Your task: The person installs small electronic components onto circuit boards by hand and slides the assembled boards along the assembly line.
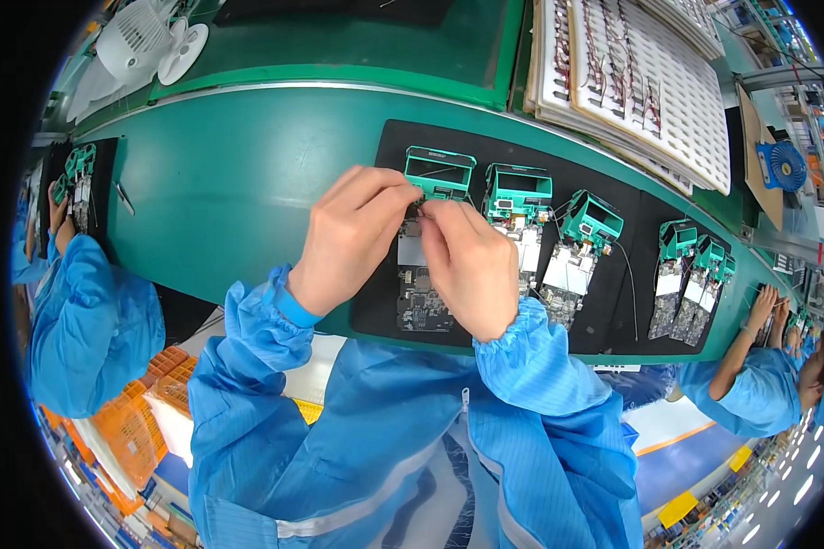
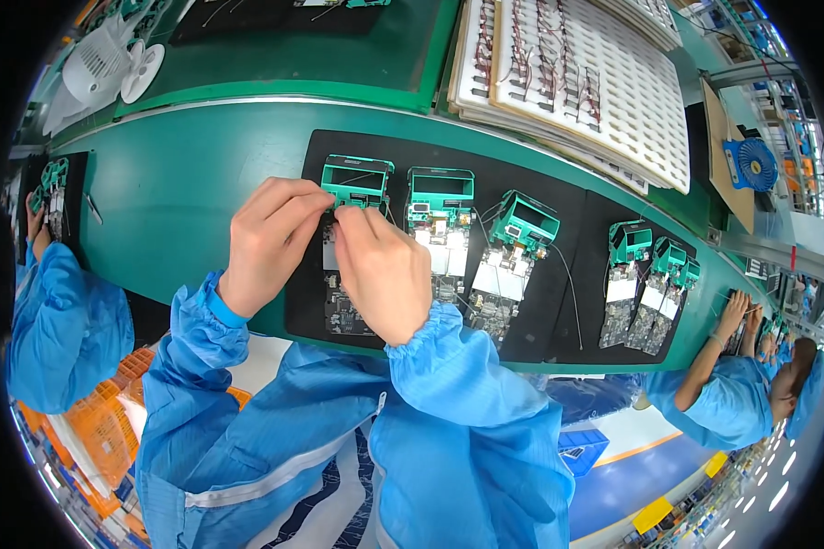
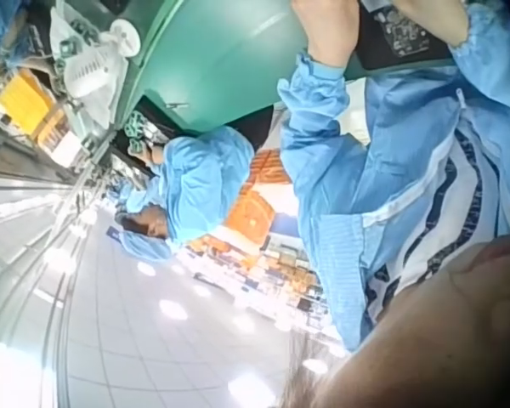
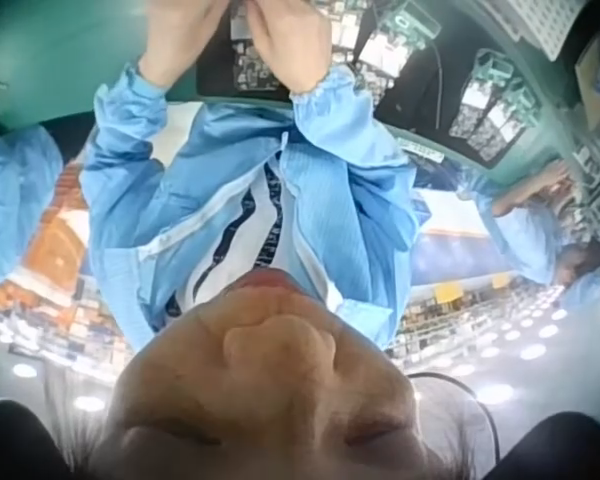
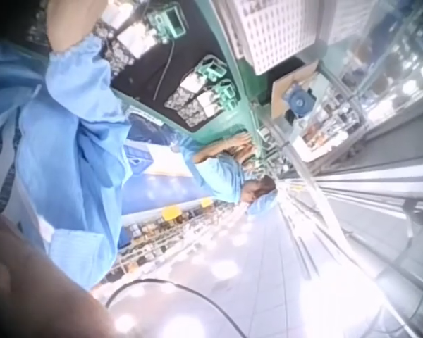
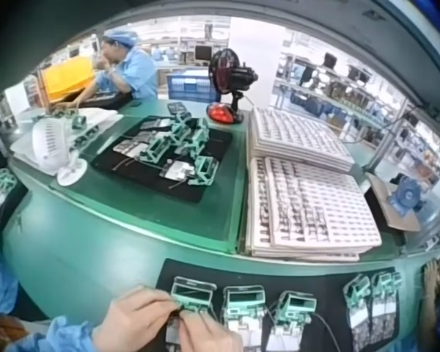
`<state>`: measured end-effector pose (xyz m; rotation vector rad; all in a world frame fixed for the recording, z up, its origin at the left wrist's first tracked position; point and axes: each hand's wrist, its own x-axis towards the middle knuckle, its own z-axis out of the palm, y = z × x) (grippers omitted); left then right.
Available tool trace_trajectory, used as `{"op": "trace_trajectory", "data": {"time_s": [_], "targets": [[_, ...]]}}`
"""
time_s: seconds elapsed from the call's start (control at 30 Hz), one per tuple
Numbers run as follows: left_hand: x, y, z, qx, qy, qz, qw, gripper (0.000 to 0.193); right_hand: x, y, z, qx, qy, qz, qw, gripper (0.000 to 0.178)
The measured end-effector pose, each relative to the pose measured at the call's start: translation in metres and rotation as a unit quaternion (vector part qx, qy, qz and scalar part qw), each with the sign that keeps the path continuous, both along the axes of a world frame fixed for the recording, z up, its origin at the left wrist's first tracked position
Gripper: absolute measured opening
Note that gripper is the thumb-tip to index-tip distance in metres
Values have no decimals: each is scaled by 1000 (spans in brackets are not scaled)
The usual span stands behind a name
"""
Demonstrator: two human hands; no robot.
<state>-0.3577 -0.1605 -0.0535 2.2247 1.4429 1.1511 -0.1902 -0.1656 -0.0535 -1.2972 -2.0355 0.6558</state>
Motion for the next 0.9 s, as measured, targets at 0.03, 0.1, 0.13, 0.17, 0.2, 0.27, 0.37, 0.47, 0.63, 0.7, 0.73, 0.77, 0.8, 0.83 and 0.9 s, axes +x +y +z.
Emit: {"op": "trace_trajectory", "data": {"time_s": [0.03, 0.1, 0.13, 0.17, 0.2, 0.27, 0.37, 0.47, 0.63, 0.7, 0.73, 0.77, 0.8, 0.83, 0.9], "targets": [[1, 1, 0, 0, -1, -1, 1000, 25, 0, 1, 0, -4, 4, -8, 1000, 10], [4, 1, -1, -5, 2, 4, 1000, 27, 2, 1, 0, -8, 8, -18, 1000, 10], [5, 0, 0, -4, 2, 2, 1000, 27, 3, 2, -1, -10, 7, -18, 1000, 10], [6, -1, 0, -22, -5, 4, 1000, 29, 3, 2, -1, -12, 7, -19, 1000, 10], [7, -1, 0, -39, -11, 5, 999, 31, 4, 2, -2, -11, 6, -21, 1000, 10], [5, 2, -6, -27, -5, -14, 1000, 32, 7, 2, -3, -22, 3, -21, 1000, 10], [-2, 4, -6, -12, 31, -45, 998, 42, 15, 0, 1, -12, 43, -29, 999, 14], [-12, 5, -7, 61, 217, -48, 973, 55, 52, 4, 13, 96, 42, -62, 993, 18], [-9, 15, -14, 95, 222, -72, 968, 53, 110, 8, 13, 93, -58, -260, 959, 12], [-8, 18, -14, 101, 208, -79, 970, 53, 117, 8, 7, 114, -96, -262, 953, 10], [-9, 19, -14, 103, 207, -82, 969, 53, 119, 8, 4, 133, -131, -262, 947, 10], [-11, 21, -12, 104, 202, -97, 969, 53, 118, 8, 2, 140, -145, -267, 942, 10], [-11, 23, -11, 105, 197, -112, 968, 53, 118, 8, 3, 141, -145, -270, 942, 10], [-12, 23, -10, 105, 198, -112, 968, 53, 116, 8, 3, 154, -181, -267, 934, 11], [-14, 24, -9, 101, 195, -128, 967, 52, 113, 9, 6, 166, -217, -263, 925, 13]]}}
